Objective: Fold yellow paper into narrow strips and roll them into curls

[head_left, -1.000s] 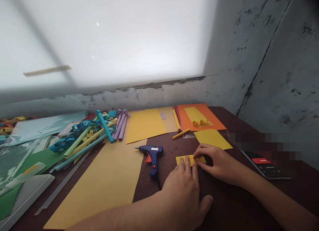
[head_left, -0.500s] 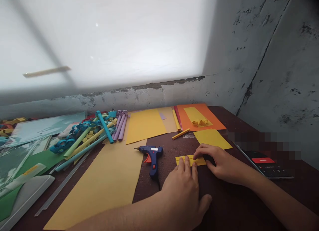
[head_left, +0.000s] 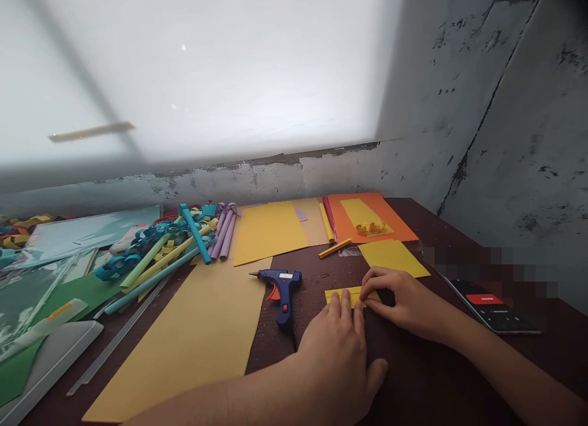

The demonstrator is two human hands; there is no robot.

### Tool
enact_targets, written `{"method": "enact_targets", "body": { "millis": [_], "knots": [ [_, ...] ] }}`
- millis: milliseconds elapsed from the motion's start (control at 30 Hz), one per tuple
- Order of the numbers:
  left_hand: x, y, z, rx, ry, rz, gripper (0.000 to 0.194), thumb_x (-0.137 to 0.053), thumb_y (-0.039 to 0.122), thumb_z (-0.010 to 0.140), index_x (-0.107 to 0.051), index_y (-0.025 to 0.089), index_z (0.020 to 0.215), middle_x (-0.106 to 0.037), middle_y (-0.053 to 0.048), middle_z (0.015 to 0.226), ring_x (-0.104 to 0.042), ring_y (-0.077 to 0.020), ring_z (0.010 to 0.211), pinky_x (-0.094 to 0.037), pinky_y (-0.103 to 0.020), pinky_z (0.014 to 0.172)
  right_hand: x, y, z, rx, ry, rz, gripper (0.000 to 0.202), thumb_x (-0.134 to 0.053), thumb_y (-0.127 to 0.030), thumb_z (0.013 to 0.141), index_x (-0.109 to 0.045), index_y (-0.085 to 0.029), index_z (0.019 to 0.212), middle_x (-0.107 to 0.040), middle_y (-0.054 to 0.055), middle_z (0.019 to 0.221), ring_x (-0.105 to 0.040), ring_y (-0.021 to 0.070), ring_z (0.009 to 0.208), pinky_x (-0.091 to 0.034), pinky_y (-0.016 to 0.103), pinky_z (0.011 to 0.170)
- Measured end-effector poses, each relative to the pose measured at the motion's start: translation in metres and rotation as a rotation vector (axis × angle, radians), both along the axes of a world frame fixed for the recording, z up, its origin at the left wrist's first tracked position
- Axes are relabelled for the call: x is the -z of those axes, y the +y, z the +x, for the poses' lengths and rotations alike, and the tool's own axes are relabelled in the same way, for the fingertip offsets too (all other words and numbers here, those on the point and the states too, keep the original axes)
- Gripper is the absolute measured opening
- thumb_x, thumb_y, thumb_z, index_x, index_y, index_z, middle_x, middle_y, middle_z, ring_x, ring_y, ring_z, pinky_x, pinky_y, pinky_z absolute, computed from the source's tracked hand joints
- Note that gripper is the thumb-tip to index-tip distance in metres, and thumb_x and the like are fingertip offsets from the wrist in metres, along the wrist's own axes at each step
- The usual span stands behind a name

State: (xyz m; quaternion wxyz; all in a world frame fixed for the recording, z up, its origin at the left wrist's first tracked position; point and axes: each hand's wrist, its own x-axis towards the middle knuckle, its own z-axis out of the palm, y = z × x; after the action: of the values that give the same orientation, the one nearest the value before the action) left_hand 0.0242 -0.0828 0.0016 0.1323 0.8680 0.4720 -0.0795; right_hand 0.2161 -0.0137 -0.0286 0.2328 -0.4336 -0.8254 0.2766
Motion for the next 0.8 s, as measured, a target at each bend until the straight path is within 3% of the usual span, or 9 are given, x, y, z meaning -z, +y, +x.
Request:
{"method": "enact_targets", "body": {
  "millis": [133,367,567,700,800],
  "knots": [
    [-0.009,0.001,-0.002,0.021,0.032,-0.047,0.075,-0.032,0.048,0.104,-0.025,-0.002,0.159,-0.019,-0.026,0.165,-0.016,-0.0379,0.156,-0.020,-0.050,0.127,0.000,0.000,-0.001,0.009,0.003,-0.002,0.014,-0.064,-0.017,0.087,-0.077,-0.024,0.085,-0.070,0.003,0.102,-0.067,0.0190,0.097,-0.051,0.030,0.089],
    [-0.014,0.000,-0.005,-0.025,0.124,-0.054,0.077,-0.034,0.049,0.103,-0.022,-0.002,0.159,-0.013,-0.027,0.165,-0.014,-0.0384,0.155,-0.020,-0.051,0.126,0.001,0.001,0.000,0.008,0.004,0.001,0.014,-0.063,-0.019,0.087,-0.077,-0.023,0.085,-0.070,0.005,0.104,-0.068,0.0206,0.098,-0.051,0.032,0.091],
    [-0.028,-0.001,-0.004,-0.028,0.287,-0.088,0.074,-0.036,0.044,0.104,-0.022,-0.005,0.158,-0.014,-0.028,0.164,-0.018,-0.0375,0.155,-0.022,-0.047,0.126,0.003,0.002,0.001,0.019,-0.016,-0.002,0.015,-0.064,-0.021,0.088,-0.077,-0.024,0.085,-0.071,0.005,0.105,-0.068,0.0206,0.099,-0.051,0.033,0.093],
    [-0.037,0.000,-0.004,-0.026,0.308,-0.077,0.070,-0.039,0.043,0.103,-0.032,-0.004,0.156,-0.021,-0.028,0.163,-0.027,-0.0364,0.153,-0.027,-0.045,0.125,0.002,0.002,0.001,0.022,-0.026,0.001,0.015,-0.063,-0.021,0.088,-0.078,-0.024,0.085,-0.070,0.005,0.105,-0.068,0.0203,0.098,-0.051,0.033,0.091],
    [-0.042,0.002,-0.007,0.022,0.310,-0.046,0.064,-0.043,0.042,0.102,-0.048,-0.001,0.150,-0.030,-0.027,0.161,-0.037,-0.0365,0.149,-0.036,-0.044,0.120,0.001,0.002,0.001,0.013,-0.028,0.005,0.016,-0.062,-0.020,0.088,-0.078,-0.024,0.086,-0.070,0.005,0.105,-0.068,0.0205,0.098,-0.051,0.033,0.091]
  ]
}}
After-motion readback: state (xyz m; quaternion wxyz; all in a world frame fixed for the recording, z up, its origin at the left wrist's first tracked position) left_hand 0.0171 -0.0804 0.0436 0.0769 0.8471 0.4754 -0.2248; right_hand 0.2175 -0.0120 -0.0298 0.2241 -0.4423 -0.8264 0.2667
